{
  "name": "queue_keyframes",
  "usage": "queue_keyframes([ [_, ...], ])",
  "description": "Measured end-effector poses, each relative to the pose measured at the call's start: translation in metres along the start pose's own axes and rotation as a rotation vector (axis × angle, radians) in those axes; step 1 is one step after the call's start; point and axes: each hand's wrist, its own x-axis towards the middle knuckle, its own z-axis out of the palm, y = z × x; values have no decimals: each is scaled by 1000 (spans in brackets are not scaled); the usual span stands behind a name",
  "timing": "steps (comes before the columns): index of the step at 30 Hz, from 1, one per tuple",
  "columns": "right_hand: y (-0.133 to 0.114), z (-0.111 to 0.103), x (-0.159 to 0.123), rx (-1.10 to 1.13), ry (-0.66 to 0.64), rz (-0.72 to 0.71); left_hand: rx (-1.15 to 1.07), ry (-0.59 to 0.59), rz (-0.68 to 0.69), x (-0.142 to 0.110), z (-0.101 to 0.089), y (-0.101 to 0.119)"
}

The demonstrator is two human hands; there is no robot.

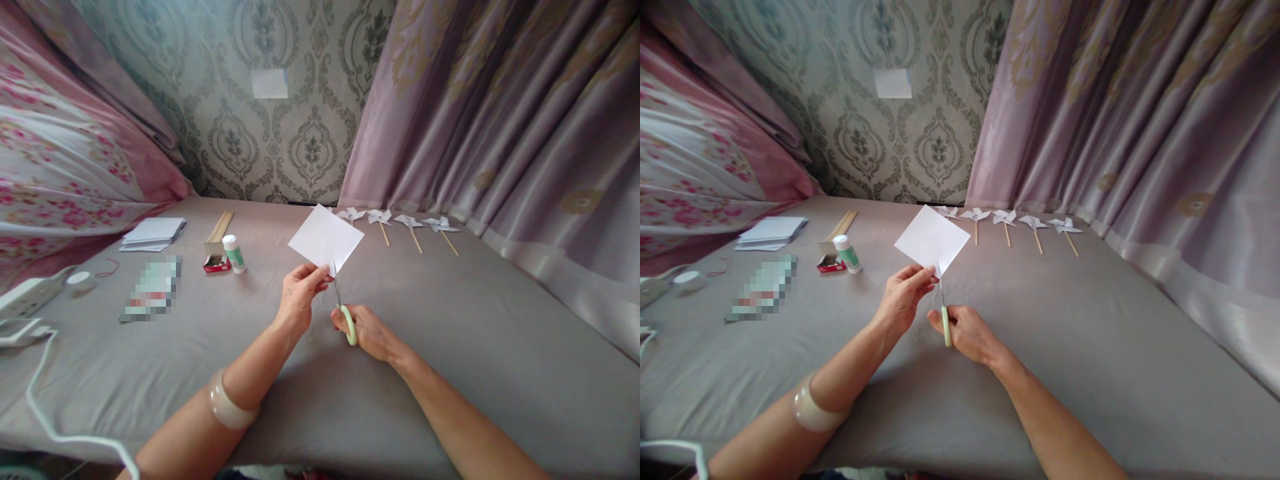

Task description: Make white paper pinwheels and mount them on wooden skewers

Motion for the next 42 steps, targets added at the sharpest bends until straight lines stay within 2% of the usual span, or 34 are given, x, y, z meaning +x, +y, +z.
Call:
queue_keyframes([
  [14,4,-1,0,22,29,12,2,-29,-6,-3,1,-2],
  [42,2,-1,2,70,34,51,20,-3,37,-5,2,-8],
])
